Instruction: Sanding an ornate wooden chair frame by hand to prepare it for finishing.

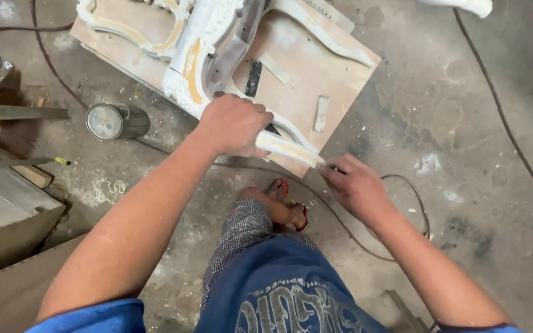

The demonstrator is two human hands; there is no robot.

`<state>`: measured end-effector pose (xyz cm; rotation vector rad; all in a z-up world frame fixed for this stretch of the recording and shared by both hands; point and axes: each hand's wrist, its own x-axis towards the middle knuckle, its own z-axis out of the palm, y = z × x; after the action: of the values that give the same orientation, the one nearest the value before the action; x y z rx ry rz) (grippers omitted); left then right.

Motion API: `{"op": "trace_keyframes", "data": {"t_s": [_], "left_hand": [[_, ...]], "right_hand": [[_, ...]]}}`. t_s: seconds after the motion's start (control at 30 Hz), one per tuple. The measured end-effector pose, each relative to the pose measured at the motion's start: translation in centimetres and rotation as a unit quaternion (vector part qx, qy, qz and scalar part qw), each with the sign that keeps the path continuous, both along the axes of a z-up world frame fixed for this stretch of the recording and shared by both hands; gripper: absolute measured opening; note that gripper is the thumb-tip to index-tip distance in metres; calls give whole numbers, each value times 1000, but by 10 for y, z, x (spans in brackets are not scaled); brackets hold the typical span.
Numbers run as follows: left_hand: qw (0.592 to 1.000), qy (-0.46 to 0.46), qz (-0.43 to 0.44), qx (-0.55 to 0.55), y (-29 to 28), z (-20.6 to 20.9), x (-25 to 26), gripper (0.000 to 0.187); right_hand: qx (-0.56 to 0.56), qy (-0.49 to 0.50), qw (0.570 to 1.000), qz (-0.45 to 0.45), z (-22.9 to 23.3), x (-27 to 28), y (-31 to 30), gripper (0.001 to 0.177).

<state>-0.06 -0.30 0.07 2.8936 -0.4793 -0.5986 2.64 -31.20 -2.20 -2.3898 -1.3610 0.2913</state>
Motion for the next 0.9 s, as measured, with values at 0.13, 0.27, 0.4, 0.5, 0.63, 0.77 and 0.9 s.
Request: {"op": "trace_keyframes", "data": {"t_s": [0.13, 0.27, 0.4, 0.5, 0.63, 0.77, 0.9], "left_hand": [[1000, 2, 5, 2, 1, -2, -1, 51], [1000, -5, -5, -17, -2, -6, -3, 52], [1000, -19, -4, -13, 1, -10, -1, 49], [1000, -5, 3, -23, -1, -2, -2, 47], [1000, -22, 0, -14, 3, -6, 3, 47], [1000, -15, -9, -17, 0, -6, -4, 50], [1000, -19, -2, -11, 5, -2, 2, 48]], "right_hand": [[48, -43, 997, 48, -39, 8, 20, 7], [17, 31, 999, 17, -5, 0, 4, 6], [68, -7, 997, 47, -37, 11, 23, 7], [55, -46, 996, 50, -34, 7, 23, 4], [18, -7, 1000, 22, -26, 12, 4, 6], [59, -32, 996, 56, -50, 8, 22, 5], [20, -12, 999, 26, -20, 16, 3, 5]]}}
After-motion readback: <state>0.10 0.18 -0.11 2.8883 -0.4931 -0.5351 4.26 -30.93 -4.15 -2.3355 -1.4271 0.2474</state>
